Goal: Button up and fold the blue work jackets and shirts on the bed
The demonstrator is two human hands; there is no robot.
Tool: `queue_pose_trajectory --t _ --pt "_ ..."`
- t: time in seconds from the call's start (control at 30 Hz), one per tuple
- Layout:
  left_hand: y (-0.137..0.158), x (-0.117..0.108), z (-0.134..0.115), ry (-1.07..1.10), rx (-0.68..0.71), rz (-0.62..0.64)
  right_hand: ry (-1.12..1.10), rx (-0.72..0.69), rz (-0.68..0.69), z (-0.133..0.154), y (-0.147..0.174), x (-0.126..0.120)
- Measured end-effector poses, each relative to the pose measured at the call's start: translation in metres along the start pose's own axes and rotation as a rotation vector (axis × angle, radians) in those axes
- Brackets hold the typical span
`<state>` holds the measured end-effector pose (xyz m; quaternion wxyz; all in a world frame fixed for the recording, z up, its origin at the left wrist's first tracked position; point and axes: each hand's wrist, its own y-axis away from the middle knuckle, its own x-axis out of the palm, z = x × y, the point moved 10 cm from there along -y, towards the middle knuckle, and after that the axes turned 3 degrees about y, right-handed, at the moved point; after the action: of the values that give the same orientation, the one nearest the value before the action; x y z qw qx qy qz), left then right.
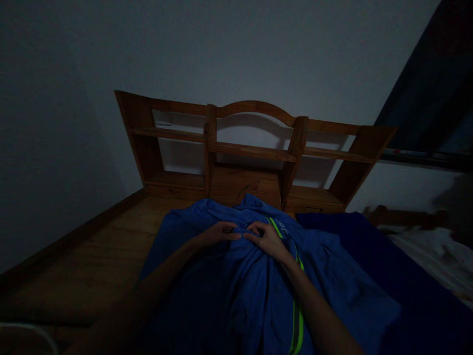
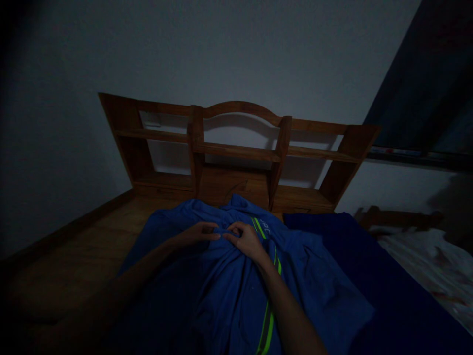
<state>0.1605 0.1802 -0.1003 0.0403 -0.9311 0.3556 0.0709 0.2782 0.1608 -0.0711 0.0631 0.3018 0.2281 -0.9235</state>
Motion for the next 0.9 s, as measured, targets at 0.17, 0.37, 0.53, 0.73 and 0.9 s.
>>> queue_pose_trajectory --t 0.17,0.37,0.53,0.73,0.9 --pt "-0.003 -0.007 0.0 -0.05 0.021 -0.082 -0.022 0.02 0.009 -0.001 0.0 0.001" --pt "-0.007 -0.012 0.005 -0.077 0.063 -0.129 -0.039 0.029 0.026 -0.006 0.0 0.003" --pt "-0.009 -0.02 0.009 -0.161 0.128 -0.211 -0.038 0.008 0.051 -0.006 0.0 0.007" --pt "-0.002 -0.016 -0.012 -0.28 0.249 -0.23 -0.047 -0.002 0.011 -0.001 0.001 0.004" --pt "0.002 -0.01 -0.018 -0.239 0.259 -0.2 -0.03 0.028 0.001 -0.002 0.001 0.002"
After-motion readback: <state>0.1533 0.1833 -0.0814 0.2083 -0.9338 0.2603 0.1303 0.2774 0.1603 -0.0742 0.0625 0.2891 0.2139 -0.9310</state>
